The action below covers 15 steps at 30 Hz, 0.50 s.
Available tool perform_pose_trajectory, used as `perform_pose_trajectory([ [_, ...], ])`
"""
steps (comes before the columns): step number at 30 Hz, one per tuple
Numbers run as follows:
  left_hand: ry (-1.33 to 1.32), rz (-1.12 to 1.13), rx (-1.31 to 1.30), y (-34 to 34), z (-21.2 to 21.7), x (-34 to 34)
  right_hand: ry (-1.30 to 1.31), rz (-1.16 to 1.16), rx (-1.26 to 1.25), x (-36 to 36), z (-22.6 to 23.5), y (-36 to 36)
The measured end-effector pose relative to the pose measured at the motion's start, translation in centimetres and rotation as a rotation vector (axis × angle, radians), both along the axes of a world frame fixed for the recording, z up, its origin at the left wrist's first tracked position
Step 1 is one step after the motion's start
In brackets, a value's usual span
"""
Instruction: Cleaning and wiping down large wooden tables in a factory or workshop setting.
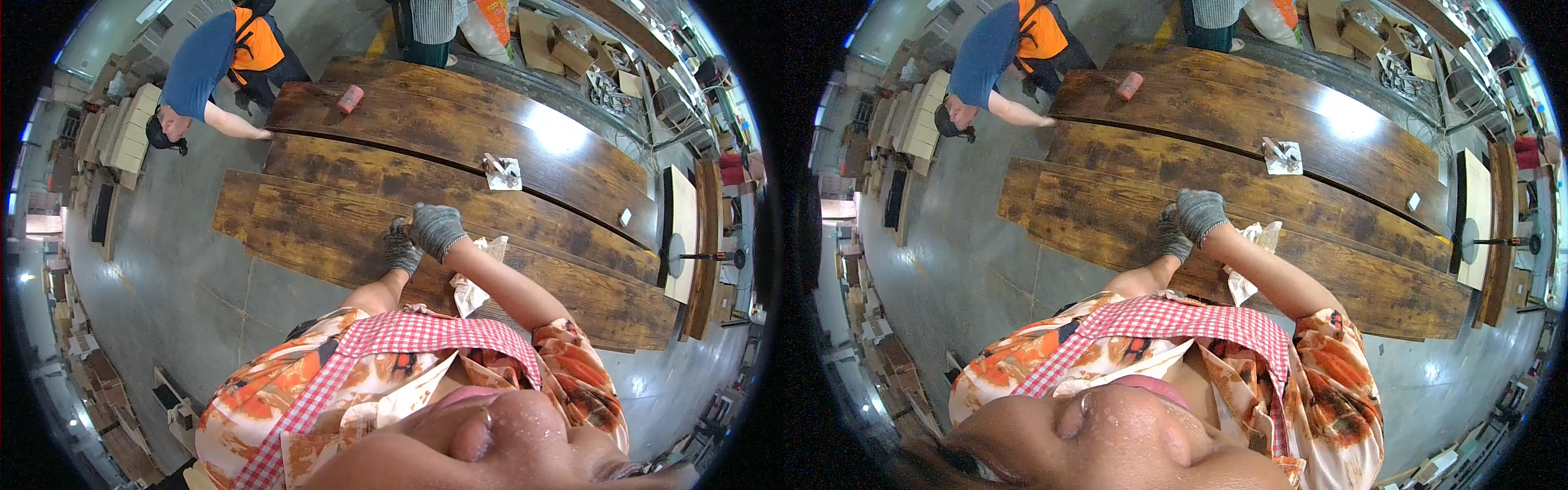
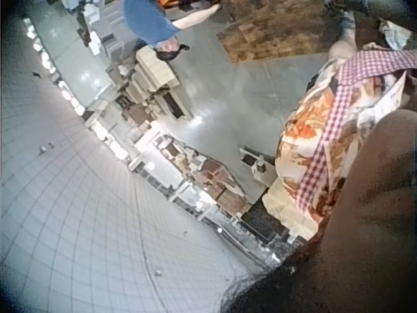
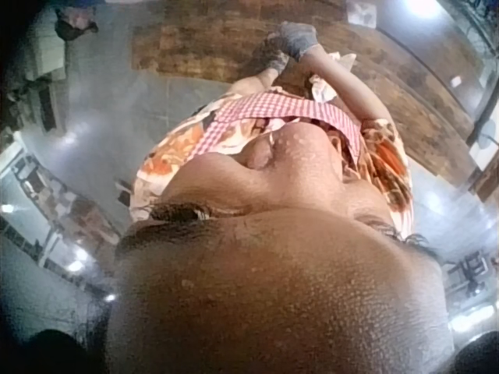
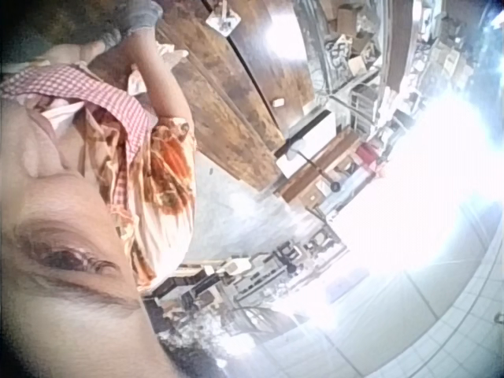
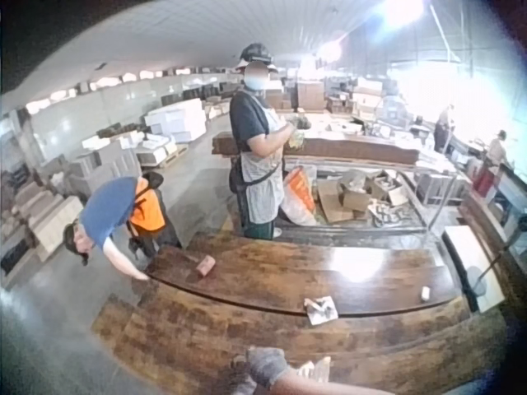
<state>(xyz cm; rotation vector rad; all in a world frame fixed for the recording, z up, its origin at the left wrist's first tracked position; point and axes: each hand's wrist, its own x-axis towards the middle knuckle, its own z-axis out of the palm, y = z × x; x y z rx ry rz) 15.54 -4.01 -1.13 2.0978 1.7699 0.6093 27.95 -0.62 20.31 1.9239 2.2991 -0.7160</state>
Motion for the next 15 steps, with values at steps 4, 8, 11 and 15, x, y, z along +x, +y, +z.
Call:
perform_pose_trajectory([
  [4,0.043,-0.041,-0.076,0.4,0.1,0.3,0.013,-0.040,-0.043,0.1,-0.4,0.9],
  [8,0.078,0.056,0.103,0.2,-0.7,-0.4,0.082,-0.018,-0.014,-1.2,-1.2,0.7],
  [11,-0.093,0.050,0.017,0.5,1.5,1.2,0.107,0.044,0.052,0.6,-3.1,0.7],
  [15,-0.301,0.080,-0.087,1.0,0.4,-0.2,0.148,0.220,0.086,0.0,-2.6,1.2],
])
